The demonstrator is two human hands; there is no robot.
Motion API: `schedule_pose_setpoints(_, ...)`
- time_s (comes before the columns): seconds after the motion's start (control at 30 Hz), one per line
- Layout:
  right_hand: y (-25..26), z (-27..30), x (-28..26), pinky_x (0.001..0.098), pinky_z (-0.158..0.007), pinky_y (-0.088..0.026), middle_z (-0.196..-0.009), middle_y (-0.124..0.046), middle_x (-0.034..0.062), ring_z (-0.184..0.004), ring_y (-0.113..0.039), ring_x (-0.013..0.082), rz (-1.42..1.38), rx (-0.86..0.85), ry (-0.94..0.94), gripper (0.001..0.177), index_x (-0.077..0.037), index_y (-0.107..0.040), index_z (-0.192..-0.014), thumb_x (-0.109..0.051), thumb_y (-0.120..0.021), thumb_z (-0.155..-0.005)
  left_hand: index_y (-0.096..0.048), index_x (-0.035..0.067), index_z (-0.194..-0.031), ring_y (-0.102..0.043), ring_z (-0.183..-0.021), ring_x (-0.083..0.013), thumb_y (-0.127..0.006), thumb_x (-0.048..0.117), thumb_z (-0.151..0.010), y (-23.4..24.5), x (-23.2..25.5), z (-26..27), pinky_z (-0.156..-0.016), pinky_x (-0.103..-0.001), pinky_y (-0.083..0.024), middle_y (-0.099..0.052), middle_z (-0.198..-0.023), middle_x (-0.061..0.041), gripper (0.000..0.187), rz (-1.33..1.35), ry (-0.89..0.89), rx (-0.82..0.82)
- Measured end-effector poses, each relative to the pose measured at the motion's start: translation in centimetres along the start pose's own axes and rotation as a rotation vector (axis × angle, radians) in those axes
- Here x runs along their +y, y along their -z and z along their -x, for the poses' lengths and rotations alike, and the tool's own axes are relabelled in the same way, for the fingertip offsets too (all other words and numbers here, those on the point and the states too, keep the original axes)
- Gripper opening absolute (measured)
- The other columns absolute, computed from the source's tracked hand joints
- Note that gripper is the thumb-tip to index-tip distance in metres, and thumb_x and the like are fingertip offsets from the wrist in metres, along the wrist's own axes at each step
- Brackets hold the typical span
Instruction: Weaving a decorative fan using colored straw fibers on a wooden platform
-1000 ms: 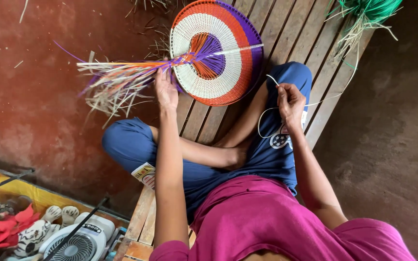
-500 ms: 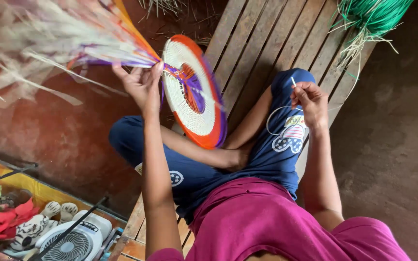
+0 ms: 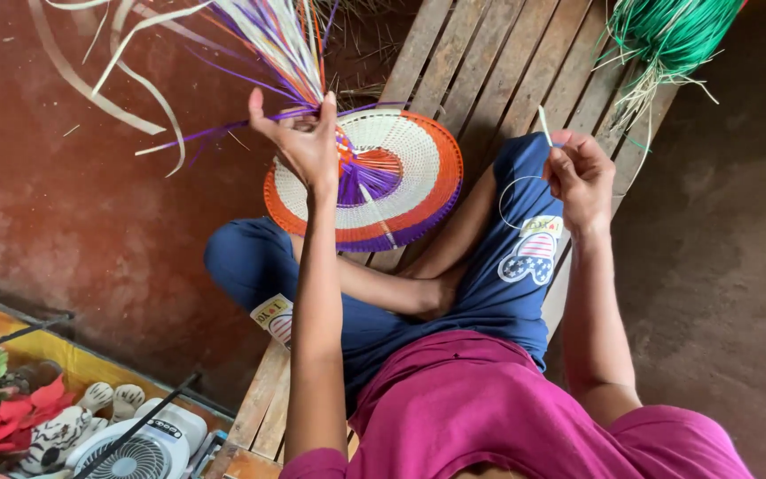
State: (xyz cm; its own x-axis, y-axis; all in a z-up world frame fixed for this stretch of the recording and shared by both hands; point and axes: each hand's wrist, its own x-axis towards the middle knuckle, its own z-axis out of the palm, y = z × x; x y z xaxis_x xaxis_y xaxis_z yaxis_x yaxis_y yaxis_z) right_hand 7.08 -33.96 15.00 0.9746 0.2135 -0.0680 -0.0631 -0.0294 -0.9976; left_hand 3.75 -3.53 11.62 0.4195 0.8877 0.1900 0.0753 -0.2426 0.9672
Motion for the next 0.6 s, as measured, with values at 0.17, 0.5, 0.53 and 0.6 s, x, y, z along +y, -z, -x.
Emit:
schedule_pose_setpoints(0.17,-3.9,-1.0,-0.7,0.0171,-0.048,-0.032,-0.065,-0.048,0.0015,-0.055,-0.047,0.0077,0.095,-0.048,0.113,0.020,-0.010,-0.043,-0.112,-0.012,-0.049,-0.093,-0.035,0.005,-0.122,-0.059,-0.076,-0.0145,-0.070,0.027,-0.071,-1.2,-4.2,-0.2,-0.059,-0.029,-0.052,-0.053,-0.117,-0.010,0.066,-0.218,-0.069,-0.160)
schedule_pose_setpoints(0.5,-14.4,-1.6,-2.1,0.0284,-0.045,-0.041,-0.078,-0.054,0.0108,-0.048,-0.048,0.0185,0.342,-0.315,0.577,0.024,-0.003,-0.060,-0.099,-0.003,-0.067,-0.076,-0.050,0.001,-0.104,-0.065,-0.063,-0.0191,-0.068,0.018,-0.076,-0.8,-4.1,0.6,-0.052,-0.030,-0.052,-0.061,-0.074,-0.014,0.037,0.106,-0.009,-0.266)
schedule_pose_setpoints(0.53,-15.4,-1.8,-2.7,0.0316,-0.048,-0.043,-0.085,-0.053,0.0113,-0.050,-0.049,0.0215,0.377,-0.301,0.648,0.022,-0.003,-0.060,-0.099,-0.006,-0.066,-0.077,-0.051,0.002,-0.103,-0.065,-0.068,-0.0232,-0.066,0.019,-0.078,-0.7,-3.8,1.0,-0.053,-0.034,-0.051,-0.060,-0.076,-0.017,0.034,0.089,-0.038,-0.299)
schedule_pose_setpoints(0.6,-16.7,-2.3,-3.4,0.0327,-0.052,-0.047,-0.087,-0.053,0.0137,-0.059,-0.053,0.0251,0.463,-0.306,0.690,0.026,-0.001,-0.060,-0.099,-0.003,-0.067,-0.074,-0.052,0.002,-0.101,-0.064,-0.073,-0.0243,-0.065,0.019,-0.080,0.2,-3.2,1.5,-0.060,-0.036,-0.050,-0.061,-0.080,-0.015,0.030,0.082,-0.070,-0.331)
